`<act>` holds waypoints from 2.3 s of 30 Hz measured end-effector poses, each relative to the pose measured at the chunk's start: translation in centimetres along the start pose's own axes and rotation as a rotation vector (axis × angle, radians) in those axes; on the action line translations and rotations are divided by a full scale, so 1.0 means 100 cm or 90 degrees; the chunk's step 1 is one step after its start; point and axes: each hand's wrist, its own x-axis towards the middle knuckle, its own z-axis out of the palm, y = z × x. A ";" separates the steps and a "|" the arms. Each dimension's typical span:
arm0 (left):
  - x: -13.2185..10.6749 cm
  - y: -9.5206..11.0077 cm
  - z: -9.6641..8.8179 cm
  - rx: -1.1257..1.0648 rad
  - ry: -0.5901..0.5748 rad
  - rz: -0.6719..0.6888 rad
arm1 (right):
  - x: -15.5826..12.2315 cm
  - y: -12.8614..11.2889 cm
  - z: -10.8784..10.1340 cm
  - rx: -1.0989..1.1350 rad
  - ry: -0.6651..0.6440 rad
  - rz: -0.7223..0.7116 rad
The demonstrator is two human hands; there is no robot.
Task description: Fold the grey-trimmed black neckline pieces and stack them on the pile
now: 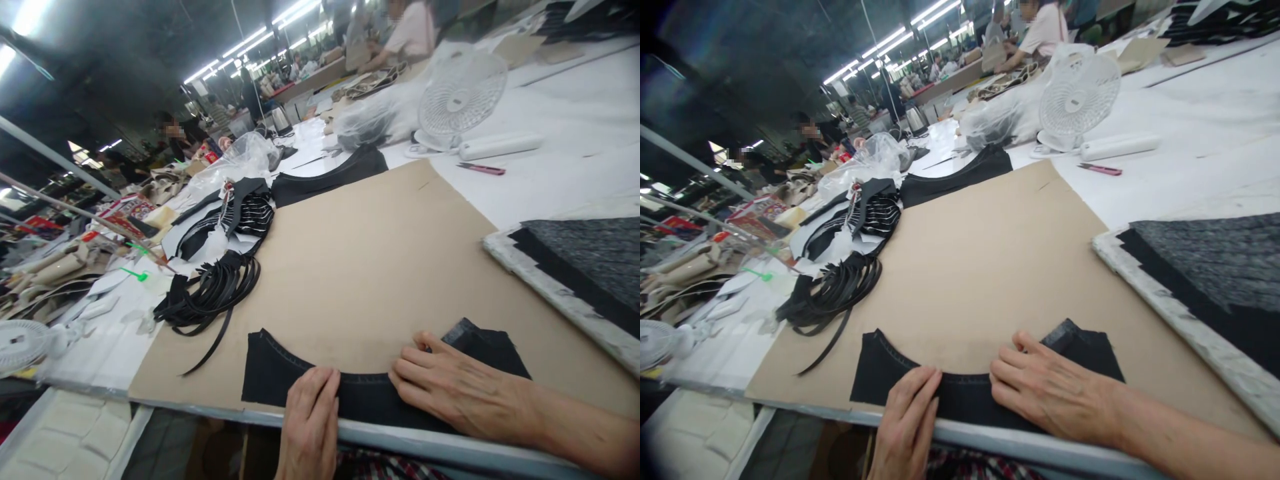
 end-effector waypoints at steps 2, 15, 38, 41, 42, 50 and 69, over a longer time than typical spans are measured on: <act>0.004 -0.004 -0.004 0.044 -0.006 0.020 | -0.001 0.000 0.001 0.001 0.010 -0.003; 0.032 -0.027 -0.013 0.028 0.021 -0.003 | 0.021 0.003 -0.023 0.046 -0.014 0.202; 0.065 0.055 0.035 -0.069 -0.038 0.075 | -0.010 0.022 -0.024 0.098 -0.015 0.137; 0.044 0.049 0.045 0.057 0.014 0.181 | -0.018 0.026 -0.019 0.036 -0.007 0.095; 0.039 0.047 0.047 0.074 0.008 0.197 | -0.021 0.027 -0.017 0.023 -0.001 0.085; 0.050 0.056 0.046 0.065 -0.031 0.125 | -0.033 0.037 -0.017 -0.025 0.015 0.030; 0.071 0.065 0.059 0.087 -0.018 0.181 | -0.058 0.042 -0.029 -0.098 0.038 0.019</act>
